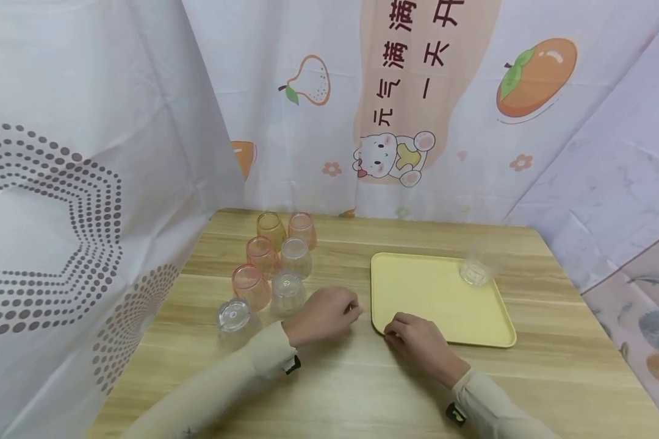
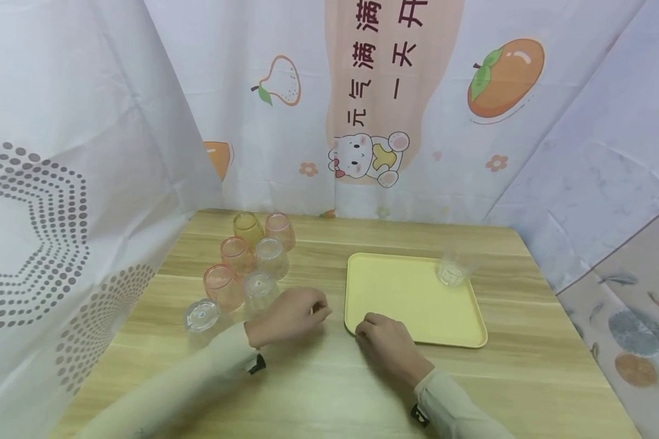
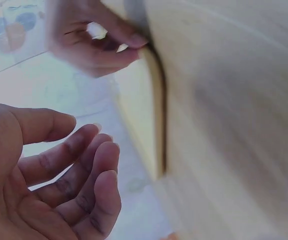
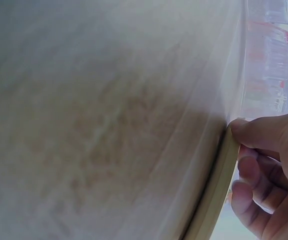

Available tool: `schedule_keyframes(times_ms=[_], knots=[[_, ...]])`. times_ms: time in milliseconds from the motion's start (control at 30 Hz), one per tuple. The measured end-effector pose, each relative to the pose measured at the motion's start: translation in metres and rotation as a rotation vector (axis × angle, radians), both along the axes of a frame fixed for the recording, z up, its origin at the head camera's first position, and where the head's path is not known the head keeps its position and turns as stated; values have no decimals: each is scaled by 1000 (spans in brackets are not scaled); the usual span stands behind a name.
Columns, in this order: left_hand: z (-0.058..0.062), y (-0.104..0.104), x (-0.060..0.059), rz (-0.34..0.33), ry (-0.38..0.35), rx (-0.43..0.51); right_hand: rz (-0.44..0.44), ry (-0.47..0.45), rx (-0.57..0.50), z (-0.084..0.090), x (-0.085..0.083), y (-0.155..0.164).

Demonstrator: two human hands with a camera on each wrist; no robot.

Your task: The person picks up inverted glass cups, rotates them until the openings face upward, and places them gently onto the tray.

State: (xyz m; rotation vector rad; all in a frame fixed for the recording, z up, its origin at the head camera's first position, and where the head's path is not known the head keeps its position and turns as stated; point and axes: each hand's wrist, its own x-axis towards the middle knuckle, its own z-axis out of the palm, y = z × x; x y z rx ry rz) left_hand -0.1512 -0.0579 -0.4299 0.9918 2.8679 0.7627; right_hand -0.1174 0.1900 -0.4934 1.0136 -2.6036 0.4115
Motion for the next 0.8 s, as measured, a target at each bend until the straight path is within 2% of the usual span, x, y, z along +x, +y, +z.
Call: schedule_keyframes(times_ms=[233, 333, 433, 600, 667, 800], knots=[[36, -26, 12, -3, 53, 10, 7, 16, -19, 0, 0, 1], [46, -40, 18, -5, 61, 11, 16, 19, -30, 0, 0, 0], [54, -57, 21, -24, 55, 37, 18, 10, -30, 0, 1, 0], [62, -88, 23, -35, 105, 80, 6, -26, -13, 2, 2, 2], [65, -100, 22, -7, 149, 76, 3, -42, -12, 2, 1, 2], [72, -122, 24, 73, 162, 46, 0, -52, -18, 2, -1, 2]])
